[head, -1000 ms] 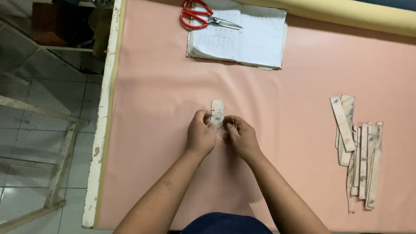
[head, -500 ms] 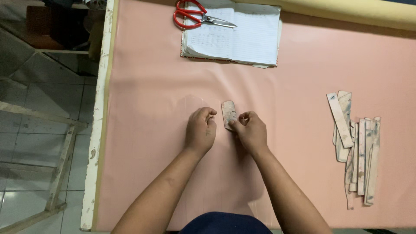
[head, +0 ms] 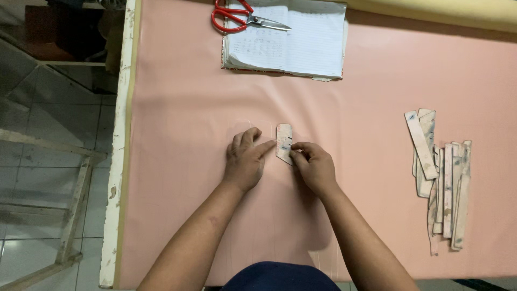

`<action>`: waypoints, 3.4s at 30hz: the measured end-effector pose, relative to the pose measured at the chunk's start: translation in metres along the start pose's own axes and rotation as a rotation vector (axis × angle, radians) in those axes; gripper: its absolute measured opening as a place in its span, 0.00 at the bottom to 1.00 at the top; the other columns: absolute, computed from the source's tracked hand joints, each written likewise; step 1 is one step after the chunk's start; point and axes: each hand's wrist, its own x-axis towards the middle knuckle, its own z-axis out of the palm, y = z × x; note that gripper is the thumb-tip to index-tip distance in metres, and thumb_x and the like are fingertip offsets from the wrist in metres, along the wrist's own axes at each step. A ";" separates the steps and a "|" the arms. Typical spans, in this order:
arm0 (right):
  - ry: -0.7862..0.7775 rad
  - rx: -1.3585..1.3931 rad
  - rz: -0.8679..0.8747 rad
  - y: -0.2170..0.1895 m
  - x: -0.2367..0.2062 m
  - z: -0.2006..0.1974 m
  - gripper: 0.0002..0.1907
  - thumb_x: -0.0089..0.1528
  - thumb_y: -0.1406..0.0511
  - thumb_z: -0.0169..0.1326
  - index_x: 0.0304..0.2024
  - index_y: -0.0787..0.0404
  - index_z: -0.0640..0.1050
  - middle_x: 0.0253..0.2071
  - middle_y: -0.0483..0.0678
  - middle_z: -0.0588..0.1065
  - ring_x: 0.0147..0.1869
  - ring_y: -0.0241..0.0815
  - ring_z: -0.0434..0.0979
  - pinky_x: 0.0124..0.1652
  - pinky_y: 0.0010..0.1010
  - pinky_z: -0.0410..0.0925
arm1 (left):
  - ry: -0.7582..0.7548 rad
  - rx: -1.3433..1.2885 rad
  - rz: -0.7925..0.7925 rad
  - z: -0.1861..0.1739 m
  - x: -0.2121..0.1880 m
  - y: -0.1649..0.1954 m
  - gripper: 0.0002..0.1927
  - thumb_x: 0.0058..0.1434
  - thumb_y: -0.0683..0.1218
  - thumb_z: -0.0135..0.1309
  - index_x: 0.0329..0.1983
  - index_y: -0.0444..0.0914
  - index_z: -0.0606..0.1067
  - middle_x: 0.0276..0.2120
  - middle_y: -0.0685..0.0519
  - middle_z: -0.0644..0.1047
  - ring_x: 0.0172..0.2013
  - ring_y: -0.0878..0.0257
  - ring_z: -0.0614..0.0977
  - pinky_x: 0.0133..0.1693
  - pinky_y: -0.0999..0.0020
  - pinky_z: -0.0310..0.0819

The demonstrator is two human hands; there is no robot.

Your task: The person traces a small template onto a large sheet of pink fabric using a pencil, then cuts out the traced shapes with scissors. The cut pieces are set aside on the table.

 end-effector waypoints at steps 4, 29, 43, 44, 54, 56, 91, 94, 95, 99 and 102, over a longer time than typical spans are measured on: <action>0.006 0.050 -0.042 0.005 0.002 0.002 0.13 0.63 0.60 0.58 0.48 0.55 0.83 0.41 0.47 0.82 0.41 0.39 0.82 0.43 0.29 0.73 | 0.018 0.014 0.014 0.001 0.000 0.001 0.23 0.59 0.39 0.53 0.53 0.55 0.82 0.60 0.52 0.70 0.61 0.54 0.68 0.63 0.51 0.57; 0.017 -0.089 -0.149 0.006 0.000 0.001 0.12 0.61 0.62 0.60 0.47 0.54 0.84 0.35 0.46 0.77 0.36 0.41 0.77 0.39 0.32 0.69 | 0.059 0.082 -0.105 0.009 0.007 0.024 0.15 0.58 0.53 0.61 0.49 0.50 0.80 0.57 0.51 0.68 0.60 0.49 0.65 0.58 0.46 0.57; -0.067 -0.100 -0.124 0.001 0.006 -0.007 0.14 0.62 0.62 0.57 0.49 0.56 0.83 0.38 0.47 0.76 0.40 0.44 0.78 0.42 0.33 0.71 | -0.083 0.240 0.165 0.036 -0.001 0.025 0.14 0.67 0.44 0.48 0.53 0.43 0.78 0.60 0.57 0.73 0.52 0.55 0.77 0.52 0.55 0.73; -0.010 -0.084 -0.200 -0.002 0.009 -0.011 0.12 0.63 0.62 0.56 0.48 0.57 0.83 0.40 0.48 0.75 0.42 0.45 0.78 0.43 0.34 0.71 | -0.111 0.290 0.176 0.041 -0.002 0.027 0.14 0.67 0.44 0.48 0.54 0.38 0.76 0.61 0.52 0.72 0.46 0.53 0.79 0.46 0.54 0.75; -0.164 -0.166 -0.357 -0.064 0.025 -0.031 0.12 0.67 0.61 0.52 0.42 0.63 0.80 0.41 0.53 0.79 0.45 0.53 0.79 0.45 0.40 0.71 | -0.308 0.386 0.056 0.072 -0.014 0.041 0.37 0.64 0.42 0.47 0.71 0.17 0.50 0.49 0.29 0.75 0.27 0.54 0.83 0.24 0.60 0.78; -0.240 -0.206 -0.342 -0.070 0.024 -0.028 0.12 0.66 0.61 0.52 0.40 0.63 0.80 0.39 0.53 0.79 0.43 0.53 0.79 0.44 0.41 0.71 | -0.222 0.543 0.213 0.077 -0.017 0.038 0.38 0.59 0.39 0.49 0.67 0.14 0.51 0.56 0.24 0.72 0.25 0.57 0.83 0.20 0.63 0.78; 0.074 -0.256 -0.488 -0.031 0.034 -0.032 0.08 0.66 0.63 0.57 0.40 0.63 0.81 0.38 0.52 0.80 0.44 0.54 0.79 0.44 0.42 0.71 | 0.016 0.240 0.304 0.023 0.007 0.031 0.06 0.60 0.41 0.51 0.36 0.42 0.78 0.43 0.53 0.74 0.51 0.60 0.76 0.58 0.48 0.60; 0.058 -0.224 -0.455 -0.027 0.025 -0.033 0.09 0.66 0.63 0.56 0.41 0.63 0.81 0.39 0.52 0.80 0.41 0.52 0.80 0.42 0.40 0.73 | 0.004 0.178 0.293 0.020 0.010 0.028 0.06 0.59 0.42 0.51 0.37 0.42 0.78 0.46 0.53 0.75 0.51 0.60 0.77 0.58 0.48 0.60; 0.059 -0.196 -0.476 -0.026 0.025 -0.032 0.09 0.66 0.63 0.56 0.42 0.63 0.81 0.39 0.52 0.80 0.42 0.53 0.80 0.42 0.40 0.72 | -0.002 0.168 0.284 0.020 0.011 0.027 0.07 0.59 0.43 0.51 0.38 0.41 0.78 0.47 0.54 0.75 0.52 0.60 0.77 0.58 0.48 0.59; 0.075 -0.177 -0.509 -0.027 0.021 -0.030 0.08 0.66 0.64 0.55 0.42 0.63 0.81 0.39 0.52 0.80 0.43 0.53 0.80 0.43 0.40 0.72 | -0.020 0.140 0.262 0.019 0.012 0.024 0.09 0.61 0.42 0.49 0.41 0.42 0.79 0.52 0.56 0.76 0.54 0.61 0.77 0.59 0.47 0.58; 0.095 -0.218 -0.469 -0.026 0.012 -0.031 0.08 0.66 0.64 0.56 0.41 0.62 0.81 0.37 0.52 0.80 0.42 0.53 0.79 0.42 0.41 0.72 | -0.022 0.115 0.249 0.018 0.011 0.021 0.11 0.63 0.41 0.46 0.44 0.42 0.78 0.53 0.57 0.76 0.54 0.63 0.77 0.60 0.47 0.57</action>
